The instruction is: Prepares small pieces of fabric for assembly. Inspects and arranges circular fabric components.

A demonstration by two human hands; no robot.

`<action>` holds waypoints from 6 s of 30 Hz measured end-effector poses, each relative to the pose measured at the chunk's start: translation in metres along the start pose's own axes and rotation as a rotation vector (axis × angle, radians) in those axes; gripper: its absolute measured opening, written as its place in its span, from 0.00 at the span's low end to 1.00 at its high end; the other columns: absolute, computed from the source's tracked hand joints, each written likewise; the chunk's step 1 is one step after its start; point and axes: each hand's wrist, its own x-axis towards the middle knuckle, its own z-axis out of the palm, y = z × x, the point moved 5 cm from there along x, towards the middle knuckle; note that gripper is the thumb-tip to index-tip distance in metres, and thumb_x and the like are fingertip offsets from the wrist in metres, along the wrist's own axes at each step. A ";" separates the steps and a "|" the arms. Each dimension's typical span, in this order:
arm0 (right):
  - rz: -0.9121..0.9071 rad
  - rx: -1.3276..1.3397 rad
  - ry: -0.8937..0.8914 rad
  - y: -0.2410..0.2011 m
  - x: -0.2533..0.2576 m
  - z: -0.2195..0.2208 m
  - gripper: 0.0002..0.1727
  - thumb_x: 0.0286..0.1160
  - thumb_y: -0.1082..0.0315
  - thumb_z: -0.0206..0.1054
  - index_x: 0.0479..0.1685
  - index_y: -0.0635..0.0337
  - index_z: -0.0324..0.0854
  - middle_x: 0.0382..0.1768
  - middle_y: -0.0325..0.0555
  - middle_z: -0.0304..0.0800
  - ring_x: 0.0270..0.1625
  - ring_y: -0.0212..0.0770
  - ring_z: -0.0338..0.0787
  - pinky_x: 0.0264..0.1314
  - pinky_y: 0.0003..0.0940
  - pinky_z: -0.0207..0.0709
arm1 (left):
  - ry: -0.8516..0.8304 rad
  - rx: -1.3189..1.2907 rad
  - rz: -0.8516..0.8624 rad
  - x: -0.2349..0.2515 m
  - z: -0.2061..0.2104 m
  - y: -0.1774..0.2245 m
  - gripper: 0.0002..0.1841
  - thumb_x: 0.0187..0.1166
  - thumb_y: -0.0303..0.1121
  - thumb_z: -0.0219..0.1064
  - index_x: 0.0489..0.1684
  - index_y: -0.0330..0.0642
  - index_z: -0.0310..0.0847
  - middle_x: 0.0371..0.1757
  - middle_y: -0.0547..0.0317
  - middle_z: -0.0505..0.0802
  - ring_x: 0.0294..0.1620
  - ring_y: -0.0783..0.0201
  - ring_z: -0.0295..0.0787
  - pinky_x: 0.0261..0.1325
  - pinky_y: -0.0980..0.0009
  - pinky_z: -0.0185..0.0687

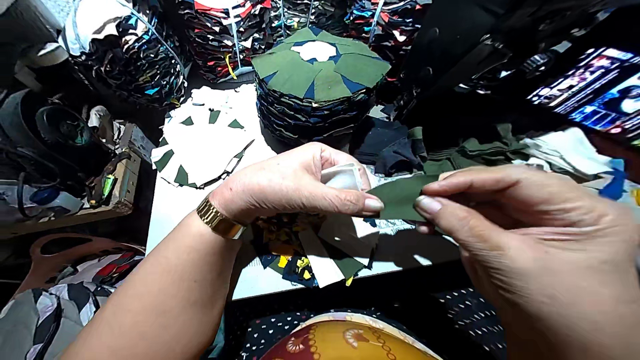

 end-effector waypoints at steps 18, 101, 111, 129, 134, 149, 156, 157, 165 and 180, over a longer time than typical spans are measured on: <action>-0.072 -0.606 -0.255 0.027 -0.013 0.018 0.12 0.75 0.64 0.65 0.44 0.51 0.95 0.37 0.32 0.81 0.37 0.24 0.81 0.35 0.18 0.77 | 0.042 1.000 -0.354 0.002 -0.004 -0.010 0.14 0.73 0.49 0.78 0.28 0.51 0.85 0.21 0.70 0.82 0.24 0.70 0.77 0.30 0.65 0.73; -0.311 -0.325 -0.110 -0.001 0.019 0.004 0.08 0.83 0.68 0.59 0.49 0.57 0.82 0.54 0.38 0.81 0.57 0.28 0.83 0.58 0.20 0.81 | 0.249 -0.664 -0.242 0.008 0.034 -0.016 0.07 0.85 0.25 0.60 0.54 0.40 0.81 0.35 0.59 0.91 0.32 0.73 0.89 0.40 0.79 0.87; -0.435 -0.344 -0.097 -0.010 0.020 0.013 0.06 0.84 0.69 0.61 0.50 0.58 0.81 0.56 0.41 0.77 0.62 0.29 0.79 0.64 0.21 0.76 | 0.199 -0.461 -0.181 0.006 0.035 -0.009 0.10 0.84 0.25 0.61 0.30 0.41 0.83 0.19 0.66 0.80 0.16 0.83 0.68 0.18 0.89 0.61; 0.141 0.021 -0.167 0.008 0.022 0.009 0.08 0.67 0.66 0.76 0.44 0.49 0.89 0.33 0.32 0.92 0.31 0.27 0.90 0.33 0.19 0.87 | 0.373 0.234 0.184 0.008 0.006 0.005 0.05 0.78 0.26 0.72 0.32 0.35 0.89 0.33 0.61 0.89 0.35 0.76 0.84 0.37 0.82 0.79; 0.059 0.025 -0.160 0.005 0.023 0.005 0.07 0.71 0.67 0.75 0.45 0.50 0.88 0.38 0.31 0.92 0.36 0.27 0.91 0.40 0.19 0.89 | 0.232 0.079 0.011 0.010 0.008 -0.005 0.10 0.87 0.32 0.64 0.38 0.35 0.88 0.29 0.63 0.88 0.29 0.78 0.81 0.32 0.82 0.75; 0.029 0.021 -0.164 0.005 0.020 0.002 0.08 0.70 0.65 0.77 0.45 0.49 0.88 0.36 0.30 0.92 0.34 0.26 0.90 0.38 0.17 0.87 | 0.184 -0.041 0.003 0.010 0.012 -0.004 0.03 0.79 0.22 0.69 0.42 0.33 0.88 0.35 0.59 0.90 0.33 0.75 0.84 0.35 0.82 0.80; 0.135 0.050 -0.256 0.012 0.017 0.004 0.14 0.62 0.65 0.80 0.48 0.48 0.90 0.34 0.32 0.92 0.30 0.27 0.89 0.32 0.17 0.85 | 0.203 0.000 0.015 0.009 0.009 -0.002 0.01 0.79 0.21 0.69 0.40 0.34 0.83 0.31 0.58 0.88 0.29 0.75 0.81 0.31 0.82 0.76; 0.157 0.044 -0.282 0.013 0.016 0.004 0.13 0.61 0.65 0.80 0.46 0.48 0.90 0.32 0.32 0.92 0.29 0.26 0.88 0.30 0.17 0.84 | 0.198 0.017 0.020 0.009 0.009 -0.002 0.01 0.80 0.22 0.69 0.40 0.34 0.82 0.31 0.58 0.88 0.29 0.75 0.81 0.31 0.82 0.76; 0.203 0.111 -0.347 0.025 0.018 -0.001 0.06 0.70 0.60 0.75 0.41 0.48 0.89 0.38 0.34 0.91 0.35 0.27 0.89 0.36 0.18 0.85 | 0.187 0.103 0.101 0.011 0.010 -0.003 0.02 0.80 0.22 0.69 0.40 0.34 0.81 0.32 0.58 0.87 0.30 0.74 0.82 0.33 0.81 0.79; 0.017 -0.072 -0.014 0.011 0.021 0.014 0.07 0.78 0.73 0.66 0.49 0.56 0.85 0.35 0.30 0.89 0.31 0.24 0.87 0.33 0.17 0.85 | 0.331 0.166 0.068 -0.001 -0.013 0.008 0.03 0.78 0.24 0.71 0.41 0.36 0.82 0.29 0.59 0.89 0.25 0.74 0.84 0.30 0.81 0.81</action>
